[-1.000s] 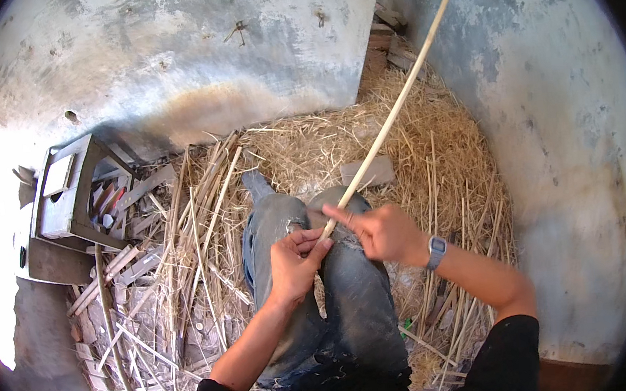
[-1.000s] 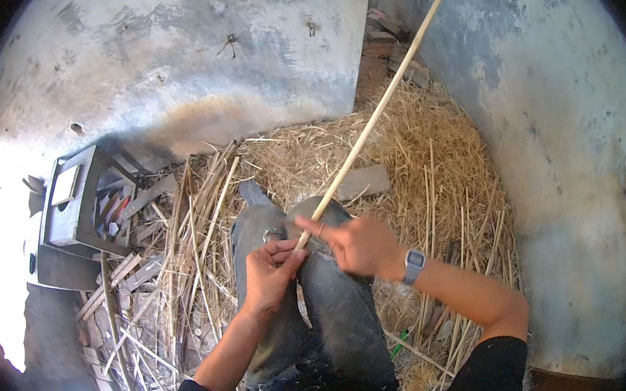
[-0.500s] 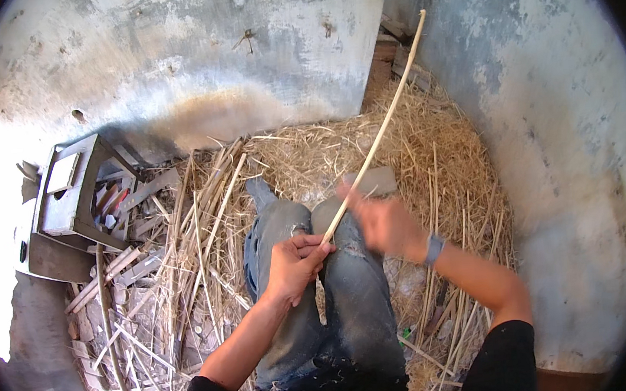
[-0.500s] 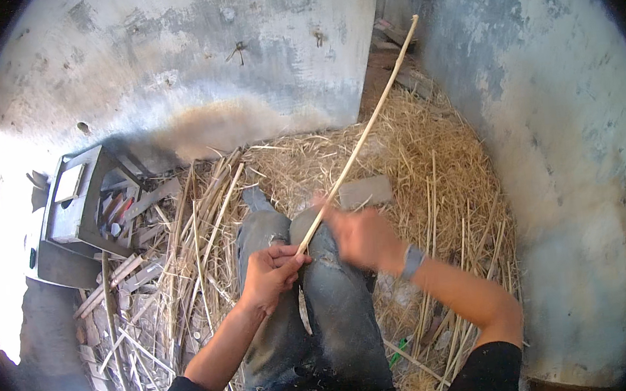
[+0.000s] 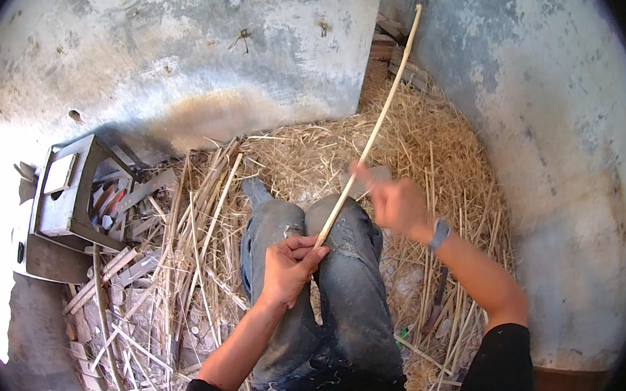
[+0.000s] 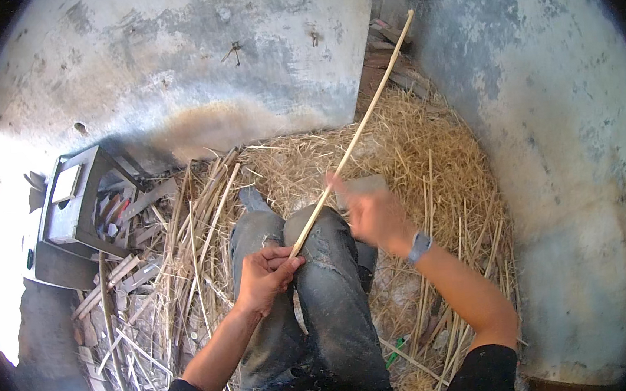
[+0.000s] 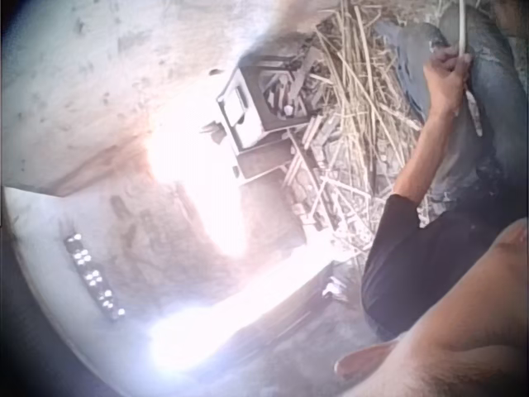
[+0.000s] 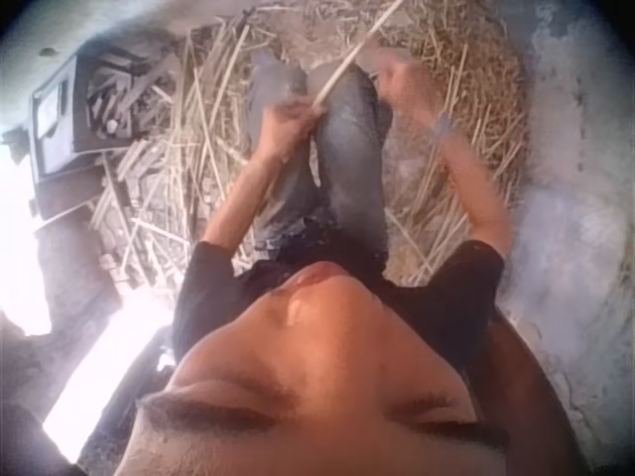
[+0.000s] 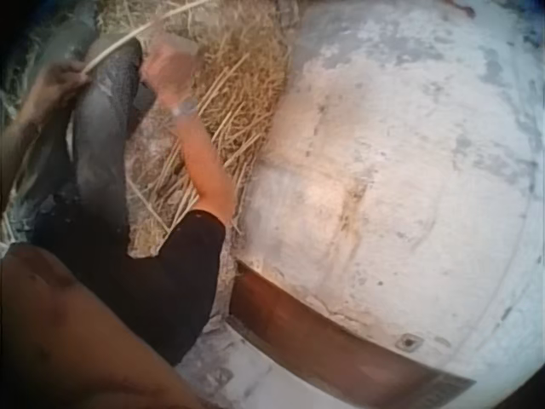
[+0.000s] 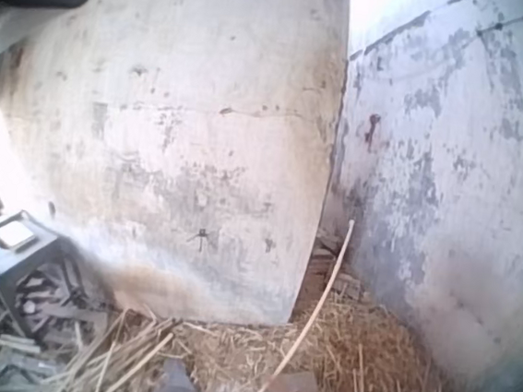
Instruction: The person whittles and shapes a long thin bamboo stick using a small folding knife and then a large machete-like blade, removing thin strips of wood.
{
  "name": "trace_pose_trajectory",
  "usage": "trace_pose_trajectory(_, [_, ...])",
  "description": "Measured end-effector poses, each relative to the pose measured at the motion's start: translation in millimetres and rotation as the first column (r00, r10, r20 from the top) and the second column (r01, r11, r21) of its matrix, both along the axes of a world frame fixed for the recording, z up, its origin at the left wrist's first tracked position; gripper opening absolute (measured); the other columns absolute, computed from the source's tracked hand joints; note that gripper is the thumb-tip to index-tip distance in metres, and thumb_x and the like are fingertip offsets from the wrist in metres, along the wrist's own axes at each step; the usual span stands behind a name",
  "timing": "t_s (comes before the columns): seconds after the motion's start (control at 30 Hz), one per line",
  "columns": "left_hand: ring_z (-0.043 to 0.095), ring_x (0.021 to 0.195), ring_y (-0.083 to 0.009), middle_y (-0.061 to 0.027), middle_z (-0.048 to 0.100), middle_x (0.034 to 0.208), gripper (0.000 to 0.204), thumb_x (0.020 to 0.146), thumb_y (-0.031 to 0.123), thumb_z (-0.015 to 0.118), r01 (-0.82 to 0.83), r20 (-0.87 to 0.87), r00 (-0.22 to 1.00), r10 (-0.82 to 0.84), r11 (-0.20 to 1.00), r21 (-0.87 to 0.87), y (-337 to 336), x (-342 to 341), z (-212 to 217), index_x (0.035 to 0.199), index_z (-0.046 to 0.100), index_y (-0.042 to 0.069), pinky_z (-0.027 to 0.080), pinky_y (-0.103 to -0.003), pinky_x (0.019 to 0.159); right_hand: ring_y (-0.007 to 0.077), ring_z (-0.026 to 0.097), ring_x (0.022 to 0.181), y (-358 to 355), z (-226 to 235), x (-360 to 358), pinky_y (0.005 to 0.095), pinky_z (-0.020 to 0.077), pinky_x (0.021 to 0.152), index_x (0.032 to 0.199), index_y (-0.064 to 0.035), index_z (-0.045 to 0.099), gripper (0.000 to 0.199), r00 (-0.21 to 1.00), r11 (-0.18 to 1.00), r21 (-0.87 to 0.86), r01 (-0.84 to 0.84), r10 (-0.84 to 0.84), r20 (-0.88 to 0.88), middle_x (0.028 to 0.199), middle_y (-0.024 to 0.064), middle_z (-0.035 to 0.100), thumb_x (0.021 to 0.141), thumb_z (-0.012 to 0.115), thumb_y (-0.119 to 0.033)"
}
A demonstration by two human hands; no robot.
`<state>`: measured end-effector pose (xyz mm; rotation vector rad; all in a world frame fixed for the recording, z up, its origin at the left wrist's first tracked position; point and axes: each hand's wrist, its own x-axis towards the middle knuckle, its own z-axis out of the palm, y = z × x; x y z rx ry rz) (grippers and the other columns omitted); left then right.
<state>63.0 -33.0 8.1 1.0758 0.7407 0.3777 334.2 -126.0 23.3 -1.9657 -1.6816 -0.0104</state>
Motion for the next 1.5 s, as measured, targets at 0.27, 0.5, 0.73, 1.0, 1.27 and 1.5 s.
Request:
trace_pose_trajectory(0.27, [0.066, 0.073, -0.0087, -0.0115, 0.078, 0.095, 0.023, 0.094, 0.001, 0.074, -0.053, 0.029, 0.998, 0.052, 0.998, 0.018, -4.6, -0.6, -9.9, 0.115, 0.069, -0.009, 0.052, -0.022, 0.064, 0.0237, 0.053, 0.041, -11.9, 4.4, -50.8, 0.0403, 0.0457, 0.044, 0.151, -0.0239, 0.056, 0.061, 0.965, 0.964, -0.045, -0.263, 0.263, -0.024, 0.053, 0.0107, 0.057, 0.092, 0.058, -0.007])
trace_pose_trajectory(0.5, [0.074, 0.094, -0.0143, -0.0134, 0.078, 0.1, 0.023, 0.094, -0.002, 0.074, 0.024, -0.133, 0.991, 0.016, 0.954, 0.297, -13.9, -10.1, -2.7, 0.116, 0.069, -0.009, 0.057, -0.025, 0.084, 0.0228, 0.05, 0.042, 19.0, 16.8, 59.3, 0.0398, 0.043, 0.045, 0.152, -0.0202, 0.055, 0.053, 0.974, 0.974, 0.018, 0.224, -0.224, 0.012, 0.055, 0.0107, 0.057, 0.101, 0.053, -0.01])
trace_pose_trajectory(0.73, [0.073, 0.087, -0.0106, -0.0123, 0.079, 0.099, 0.022, 0.094, -0.001, 0.074, 0.004, -0.167, 0.985, 0.04, 0.968, 0.252, -21.6, -58.8, 6.3, 0.115, 0.07, -0.008, 0.057, -0.023, 0.074, 0.0195, 0.05, 0.042, 29.8, 7.6, 127.0, 0.0361, 0.0378, 0.042, 0.15, -0.0154, 0.057, 0.047, 0.96, 0.953, 0.118, 0.278, -0.281, 0.006, 0.059, 0.0115, 0.063, 0.103, 0.053, -0.015])
trace_pose_trajectory(1.0, [0.073, 0.087, -0.011, -0.0129, 0.079, 0.096, 0.015, 0.096, 0.0, 0.073, 0.02, -0.237, 0.971, 0.02, 0.986, 0.167, -11.9, -55.8, 2.3, 0.108, 0.07, -0.007, 0.057, -0.023, 0.076, 0.0247, 0.057, 0.044, -7.4, -4.2, -50.9, 0.0403, 0.0462, 0.046, 0.153, -0.0263, 0.052, 0.058, 0.936, 0.94, -0.102, -0.327, 0.307, -0.171, 0.058, 0.0149, 0.058, 0.097, 0.058, -0.013])
trace_pose_trajectory(1.27, [0.073, 0.092, -0.012, -0.0141, 0.077, 0.102, 0.02, 0.094, 0.001, 0.075, -0.021, -0.112, 0.993, 0.042, 0.983, 0.18, -21.5, -51.8, -8.2, 0.111, 0.069, -0.008, 0.057, -0.024, 0.081, 0.0153, 0.052, 0.043, -37.1, 13.0, -62.2, 0.0334, 0.0448, 0.046, 0.157, -0.0121, 0.047, 0.066, 0.881, 0.962, 0.041, -0.269, 0.263, -0.393, 0.055, 0.0056, 0.057, 0.096, 0.069, -0.024])
trace_pose_trajectory(1.5, [0.074, 0.091, -0.0127, -0.0117, 0.078, 0.1, 0.02, 0.093, 0.002, 0.077, 0.008, -0.198, 0.977, 0.077, 0.918, 0.396, -29.4, -62.7, 3.9, 0.11, 0.071, -0.005, 0.058, -0.027, 0.08, 0.0068, 0.048, 0.049, -7.8, 20.2, -32.9, 0.0261, 0.041, 0.046, 0.157, 0.0019, 0.041, 0.091, 0.92, 0.963, 0.214, 0.161, -0.068, -0.386, 0.065, 0.0009, 0.06, 0.09, 0.081, -0.045])
